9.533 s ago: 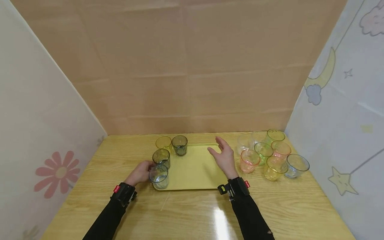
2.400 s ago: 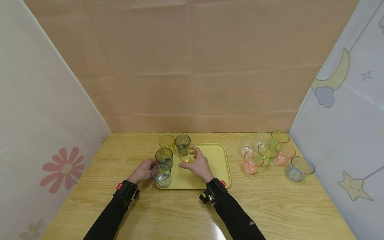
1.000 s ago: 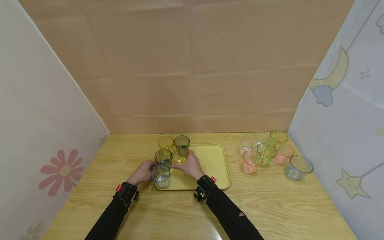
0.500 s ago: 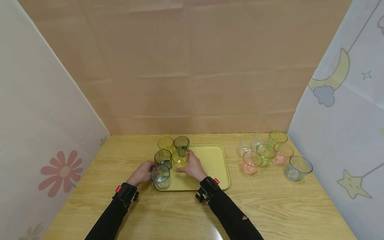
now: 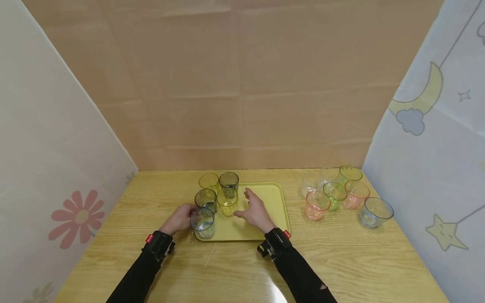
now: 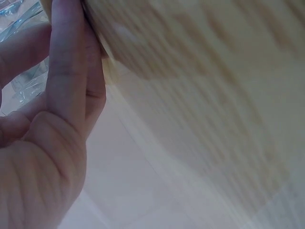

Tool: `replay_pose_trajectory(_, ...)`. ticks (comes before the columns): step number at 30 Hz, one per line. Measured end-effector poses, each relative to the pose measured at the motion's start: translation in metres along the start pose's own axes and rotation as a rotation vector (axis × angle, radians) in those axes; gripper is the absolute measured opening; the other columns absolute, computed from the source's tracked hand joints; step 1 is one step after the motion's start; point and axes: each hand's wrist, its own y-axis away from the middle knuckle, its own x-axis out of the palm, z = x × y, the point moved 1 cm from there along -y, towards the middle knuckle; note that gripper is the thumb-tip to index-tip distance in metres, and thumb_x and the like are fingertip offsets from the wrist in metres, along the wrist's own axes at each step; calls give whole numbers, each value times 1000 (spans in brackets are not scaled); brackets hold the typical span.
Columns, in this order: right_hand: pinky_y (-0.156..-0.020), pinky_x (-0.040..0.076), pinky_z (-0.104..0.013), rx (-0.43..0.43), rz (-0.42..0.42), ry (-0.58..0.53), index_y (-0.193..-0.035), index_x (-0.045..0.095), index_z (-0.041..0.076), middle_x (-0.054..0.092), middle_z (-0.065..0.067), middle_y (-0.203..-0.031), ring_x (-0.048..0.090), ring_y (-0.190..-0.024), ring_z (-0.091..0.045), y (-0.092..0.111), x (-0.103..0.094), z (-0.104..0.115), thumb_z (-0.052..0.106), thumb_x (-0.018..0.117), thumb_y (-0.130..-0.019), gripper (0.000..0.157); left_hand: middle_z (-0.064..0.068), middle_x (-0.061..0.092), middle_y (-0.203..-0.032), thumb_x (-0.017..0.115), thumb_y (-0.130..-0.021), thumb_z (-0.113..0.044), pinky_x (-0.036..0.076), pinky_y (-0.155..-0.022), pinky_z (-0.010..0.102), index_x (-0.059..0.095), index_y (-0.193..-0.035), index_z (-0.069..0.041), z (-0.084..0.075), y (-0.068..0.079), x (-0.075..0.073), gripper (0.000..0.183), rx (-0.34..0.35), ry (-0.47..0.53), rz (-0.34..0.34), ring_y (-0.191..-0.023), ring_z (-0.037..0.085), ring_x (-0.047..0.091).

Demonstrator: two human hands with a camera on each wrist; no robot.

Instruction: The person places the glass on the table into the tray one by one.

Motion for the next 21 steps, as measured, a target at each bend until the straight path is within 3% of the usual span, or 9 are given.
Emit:
replay_pose_trajectory(10, -112, 37, -47, -30, -60, -52, -153, 23, 0, 32, -23, -155, 34, -141, -40, 16, -22, -5, 6, 75, -84, 87, 6, 62, -83, 61, -88, 2, 47, -65, 29, 67, -106, 6, 0, -1, -1, 19, 3, 14, 6, -74, 16, 55)
replay_pose_trajectory(21, -111, 38, -42, -160, -340, -62, -146, 37, -4, 43, -25, -146, 42, -136, -39, 33, -61, -15, 8, 73, -87, 70, 7, 61, -83, 60, -86, 5, 47, -66, 30, 66, -106, 6, 0, -1, 0, 21, -12, 36, 14, -76, 17, 55)
